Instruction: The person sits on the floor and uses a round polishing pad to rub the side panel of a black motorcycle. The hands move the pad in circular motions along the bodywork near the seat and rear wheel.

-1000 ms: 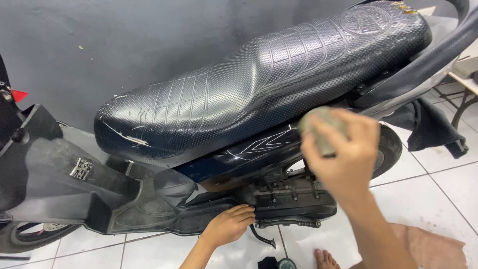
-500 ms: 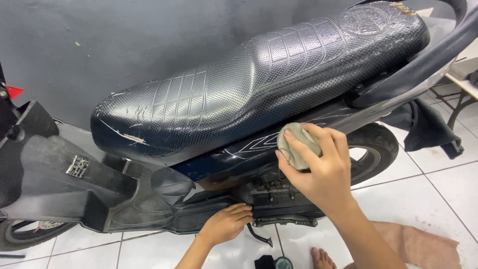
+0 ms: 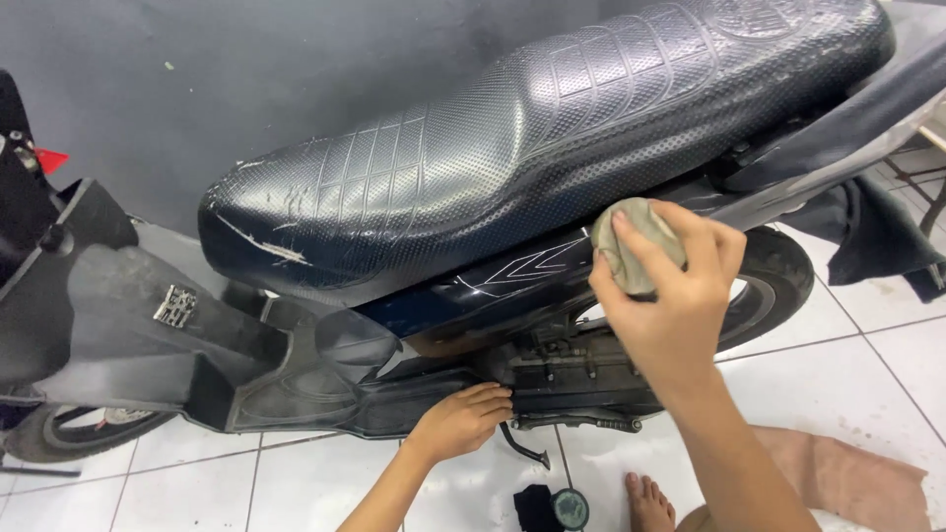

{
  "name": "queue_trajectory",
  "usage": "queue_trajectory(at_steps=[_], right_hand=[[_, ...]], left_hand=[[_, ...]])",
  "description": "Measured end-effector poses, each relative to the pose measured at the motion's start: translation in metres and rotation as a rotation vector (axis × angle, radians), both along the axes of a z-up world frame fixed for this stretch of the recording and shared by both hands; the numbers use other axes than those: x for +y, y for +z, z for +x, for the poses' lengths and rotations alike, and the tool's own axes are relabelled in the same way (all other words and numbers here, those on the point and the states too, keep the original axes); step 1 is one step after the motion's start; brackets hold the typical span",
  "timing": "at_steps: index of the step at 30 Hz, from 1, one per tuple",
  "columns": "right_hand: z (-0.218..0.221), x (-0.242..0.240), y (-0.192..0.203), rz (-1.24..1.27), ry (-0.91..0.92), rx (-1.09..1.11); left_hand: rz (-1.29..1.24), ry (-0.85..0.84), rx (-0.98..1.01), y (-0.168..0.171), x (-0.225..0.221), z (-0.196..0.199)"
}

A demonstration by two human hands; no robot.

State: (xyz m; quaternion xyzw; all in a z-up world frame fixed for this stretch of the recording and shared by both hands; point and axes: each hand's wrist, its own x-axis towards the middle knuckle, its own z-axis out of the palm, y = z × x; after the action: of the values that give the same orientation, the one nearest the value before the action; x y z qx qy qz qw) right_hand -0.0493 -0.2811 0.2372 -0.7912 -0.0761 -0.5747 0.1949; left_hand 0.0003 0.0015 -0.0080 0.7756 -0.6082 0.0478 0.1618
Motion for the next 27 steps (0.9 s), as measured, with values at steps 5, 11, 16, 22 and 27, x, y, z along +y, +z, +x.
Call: queue_trajectory(at_steps=[5, 11, 16, 22, 27], right_hand=[[-0.003, 0.015, -0.010, -0.022, 0.103, 0.081], [-0.004, 0.028, 0.011, 0.024, 0.016, 0.035], [0.000, 0.042, -0.005, -0.037, -0.027, 0.115], [-0.001, 0.075, -0.013, -0.025, -0.053, 0.112], [0.000, 0.052, -0.016, 0.030, -0.154, 0.033]], left_hand=[[-0.053, -0.005, -0.032, 0.003, -0.003, 0.000], [-0.071, -0.019, -0.027, 0.000, -0.001, -0.001], [-0.093, -0.042, -0.030, 0.011, -0.002, -0.001], [-0.115, -0.046, -0.033, 0.008, -0.002, -0.002], [-0.088, -0.027, -0.006, 0.004, 0.000, -0.002]])
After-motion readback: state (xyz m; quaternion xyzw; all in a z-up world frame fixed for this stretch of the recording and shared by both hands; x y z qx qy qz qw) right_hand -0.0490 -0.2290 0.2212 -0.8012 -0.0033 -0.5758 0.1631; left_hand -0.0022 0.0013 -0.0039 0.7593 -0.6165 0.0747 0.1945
